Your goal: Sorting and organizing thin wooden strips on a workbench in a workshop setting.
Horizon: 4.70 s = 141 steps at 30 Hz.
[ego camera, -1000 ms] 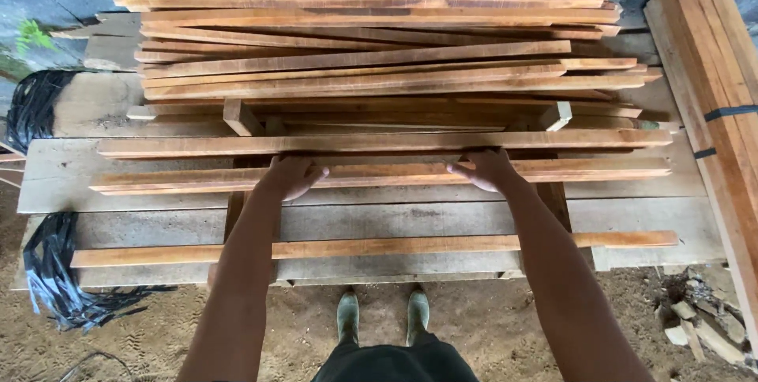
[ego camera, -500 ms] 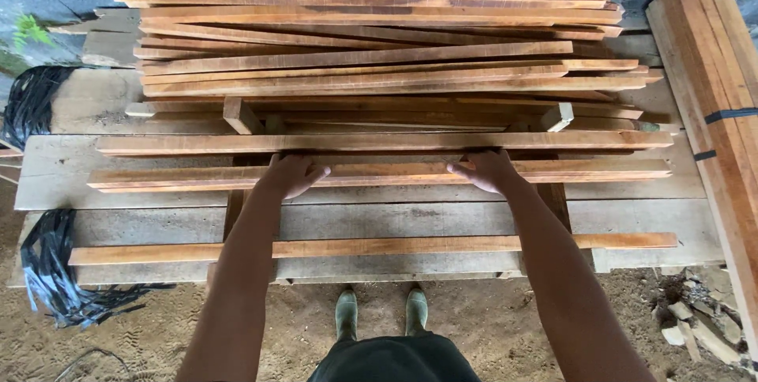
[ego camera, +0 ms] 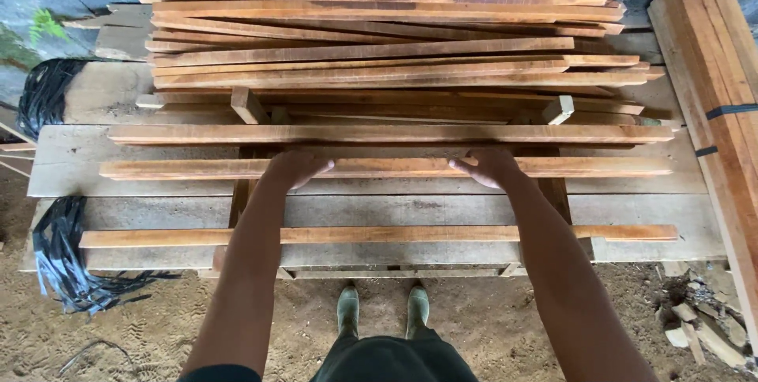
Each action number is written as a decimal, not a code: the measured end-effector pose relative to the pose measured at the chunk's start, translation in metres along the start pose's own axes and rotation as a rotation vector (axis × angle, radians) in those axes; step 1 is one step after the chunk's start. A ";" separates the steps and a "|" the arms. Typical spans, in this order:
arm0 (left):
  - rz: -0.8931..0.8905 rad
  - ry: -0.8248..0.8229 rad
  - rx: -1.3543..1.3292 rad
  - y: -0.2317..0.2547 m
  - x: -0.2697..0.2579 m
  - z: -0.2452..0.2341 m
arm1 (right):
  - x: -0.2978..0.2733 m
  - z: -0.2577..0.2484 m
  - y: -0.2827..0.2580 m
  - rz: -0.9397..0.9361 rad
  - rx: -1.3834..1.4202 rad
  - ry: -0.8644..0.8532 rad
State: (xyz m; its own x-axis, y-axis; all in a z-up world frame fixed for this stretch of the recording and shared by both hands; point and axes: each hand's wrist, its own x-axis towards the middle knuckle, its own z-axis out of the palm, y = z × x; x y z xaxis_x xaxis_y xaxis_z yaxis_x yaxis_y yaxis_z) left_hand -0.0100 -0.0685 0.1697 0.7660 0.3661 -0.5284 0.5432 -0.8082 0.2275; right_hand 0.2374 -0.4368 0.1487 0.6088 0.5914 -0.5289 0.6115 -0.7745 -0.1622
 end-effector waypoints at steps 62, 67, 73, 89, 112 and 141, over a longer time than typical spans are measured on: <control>0.460 0.102 0.283 0.086 -0.076 0.113 | -0.088 0.093 -0.075 -0.363 -0.130 0.174; 0.575 0.258 0.385 0.105 0.002 0.177 | -0.024 0.161 -0.078 -0.473 -0.283 0.352; 0.597 0.317 0.231 0.082 0.017 0.200 | -0.047 0.151 -0.077 -0.551 -0.228 0.582; 0.539 0.814 0.320 -0.077 -0.056 0.157 | -0.089 0.135 0.082 -0.345 -0.237 0.702; 0.579 0.738 0.243 -0.077 -0.047 0.163 | -0.095 0.128 0.077 -0.418 -0.297 0.755; 0.358 0.614 0.147 0.070 -0.040 0.164 | -0.076 0.094 -0.086 -0.170 -0.036 0.223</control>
State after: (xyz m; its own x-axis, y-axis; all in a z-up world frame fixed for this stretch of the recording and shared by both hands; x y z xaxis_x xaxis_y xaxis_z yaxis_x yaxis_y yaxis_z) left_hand -0.0589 -0.2158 0.0722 0.9665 0.2253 0.1226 0.2039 -0.9648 0.1658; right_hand 0.0911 -0.4367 0.1242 0.5895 0.7501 -0.2998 0.7296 -0.6537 -0.2010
